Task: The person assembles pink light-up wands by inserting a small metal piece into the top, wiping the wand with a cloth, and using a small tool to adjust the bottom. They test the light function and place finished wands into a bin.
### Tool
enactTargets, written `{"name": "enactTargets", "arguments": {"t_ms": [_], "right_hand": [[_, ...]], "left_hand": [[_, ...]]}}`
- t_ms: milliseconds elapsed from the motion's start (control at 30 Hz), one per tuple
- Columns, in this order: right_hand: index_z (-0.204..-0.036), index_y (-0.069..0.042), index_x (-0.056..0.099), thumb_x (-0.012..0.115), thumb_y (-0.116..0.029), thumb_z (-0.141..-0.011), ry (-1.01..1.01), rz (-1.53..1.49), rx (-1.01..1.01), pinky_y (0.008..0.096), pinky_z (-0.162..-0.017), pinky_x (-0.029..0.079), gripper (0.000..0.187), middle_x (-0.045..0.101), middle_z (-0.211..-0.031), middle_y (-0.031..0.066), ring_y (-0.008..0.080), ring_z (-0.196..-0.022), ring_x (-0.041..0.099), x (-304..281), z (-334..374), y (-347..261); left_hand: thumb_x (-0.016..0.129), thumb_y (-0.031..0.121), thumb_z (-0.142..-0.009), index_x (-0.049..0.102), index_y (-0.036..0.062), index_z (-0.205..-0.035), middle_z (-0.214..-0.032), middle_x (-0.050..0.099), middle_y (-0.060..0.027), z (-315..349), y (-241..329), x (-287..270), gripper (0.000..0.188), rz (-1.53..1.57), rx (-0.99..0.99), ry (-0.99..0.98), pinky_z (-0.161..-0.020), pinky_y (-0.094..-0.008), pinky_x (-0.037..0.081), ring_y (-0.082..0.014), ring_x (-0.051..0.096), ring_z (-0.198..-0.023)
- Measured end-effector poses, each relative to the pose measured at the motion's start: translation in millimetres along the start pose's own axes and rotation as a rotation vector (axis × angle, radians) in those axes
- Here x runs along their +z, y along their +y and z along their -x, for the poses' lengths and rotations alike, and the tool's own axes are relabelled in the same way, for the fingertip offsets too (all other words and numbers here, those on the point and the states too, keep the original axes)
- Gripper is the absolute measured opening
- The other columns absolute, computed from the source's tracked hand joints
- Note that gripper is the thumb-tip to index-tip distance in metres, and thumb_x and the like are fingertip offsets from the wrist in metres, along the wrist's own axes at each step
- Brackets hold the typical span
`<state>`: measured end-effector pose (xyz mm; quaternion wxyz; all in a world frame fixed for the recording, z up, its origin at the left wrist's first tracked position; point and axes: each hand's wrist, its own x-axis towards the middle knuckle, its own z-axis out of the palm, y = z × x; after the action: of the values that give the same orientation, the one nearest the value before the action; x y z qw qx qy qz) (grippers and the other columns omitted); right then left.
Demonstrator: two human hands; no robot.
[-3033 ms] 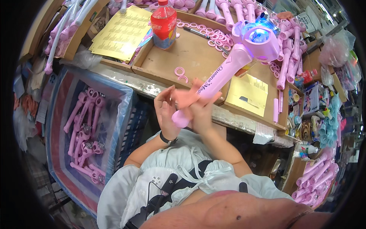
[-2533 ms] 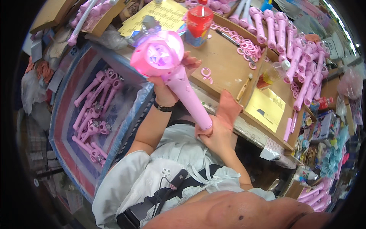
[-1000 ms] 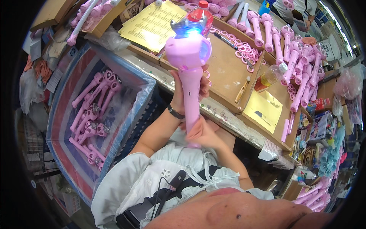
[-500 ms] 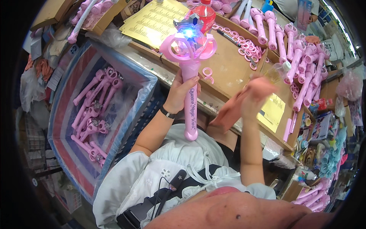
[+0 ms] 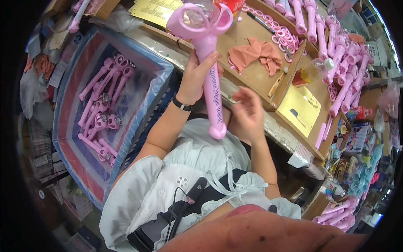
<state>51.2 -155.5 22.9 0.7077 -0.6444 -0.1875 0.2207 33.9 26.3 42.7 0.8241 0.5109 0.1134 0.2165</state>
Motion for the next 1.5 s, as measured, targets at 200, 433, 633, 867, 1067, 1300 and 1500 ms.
{"name": "enactTargets", "arguments": {"t_ms": [200,433,633,867,1067,1300,1500], "right_hand": [[-0.119,0.0,0.044,0.07,-0.008,-0.066,-0.226,0.08,0.233,0.029,-0.074,0.047,0.06,0.059,-0.089,0.0068,0.0137,-0.081,0.057,-7,14,3],[-0.112,-0.001,0.047,0.067,-0.004,-0.056,-0.378,-0.241,0.519,0.025,-0.055,0.045,0.059,0.055,-0.075,0.0059,0.0114,-0.061,0.053,-25,43,-7],[-0.116,0.0,0.044,0.064,0.0,-0.058,-0.395,-0.357,0.576,0.0254,-0.055,0.043,0.061,0.054,-0.073,0.0074,0.0127,-0.06,0.053,-32,53,-6],[-0.114,0.0,0.044,0.063,0.0,-0.058,-0.38,-0.384,0.607,0.0257,-0.053,0.044,0.059,0.054,-0.073,0.0084,0.0138,-0.057,0.053,-34,54,-6],[-0.114,-0.001,0.045,0.068,-0.002,-0.065,-0.453,-0.365,0.446,0.0259,-0.055,0.045,0.054,0.054,-0.073,0.0078,0.0129,-0.056,0.053,-36,54,9],[-0.114,-0.001,0.046,0.072,-0.011,-0.073,-0.482,-0.66,0.528,0.0252,-0.048,0.044,0.05,0.055,-0.074,0.0071,0.0121,-0.054,0.054,-35,40,-1],[-0.114,-0.001,0.046,0.072,-0.022,-0.074,0.008,0.333,0.309,0.0346,-0.058,0.05,0.052,0.061,-0.082,0.0135,0.023,-0.06,0.061,-16,43,-7]], "left_hand": [[0.047,0.043,-0.094,0.036,0.0052,-0.129,-0.116,0.055,-0.0096,8,-6,26,0.053,0.19,-0.094,-0.195,-0.083,-0.0357,0.05,-0.0197,0.059,-0.097],[0.061,0.041,-0.087,0.029,0.0087,-0.133,-0.121,0.048,-0.0073,-14,0,8,0.065,0.309,0.006,-0.032,-0.085,-0.0352,0.05,-0.0188,0.052,-0.111],[0.072,0.035,-0.081,0.035,-0.001,-0.126,-0.116,0.051,-0.0105,-13,-4,7,0.068,-0.061,0.074,0.002,-0.085,-0.0278,0.048,-0.0144,0.054,-0.103],[0.071,0.02,-0.081,0.042,-0.0058,-0.118,-0.11,0.054,-0.0113,-12,7,3,0.054,-0.335,0.122,-0.067,-0.08,-0.0248,0.048,-0.0117,0.055,-0.096],[0.069,0.017,-0.082,0.042,-0.0024,-0.124,-0.113,0.054,-0.0086,-8,1,-5,0.054,-0.072,0.151,-0.18,-0.085,-0.0265,0.047,-0.0115,0.055,-0.099],[0.058,0.02,-0.091,0.039,0.0023,-0.133,-0.126,0.05,-0.0076,-7,-18,2,0.049,0.325,0.029,-0.231,-0.095,-0.031,0.043,-0.0161,0.052,-0.111],[0.062,0.019,-0.088,0.036,0.0001,-0.13,-0.126,0.046,-0.0119,-3,-13,12,0.053,-0.249,0.401,0.051,-0.094,-0.0303,0.041,-0.0182,0.05,-0.111]]}}
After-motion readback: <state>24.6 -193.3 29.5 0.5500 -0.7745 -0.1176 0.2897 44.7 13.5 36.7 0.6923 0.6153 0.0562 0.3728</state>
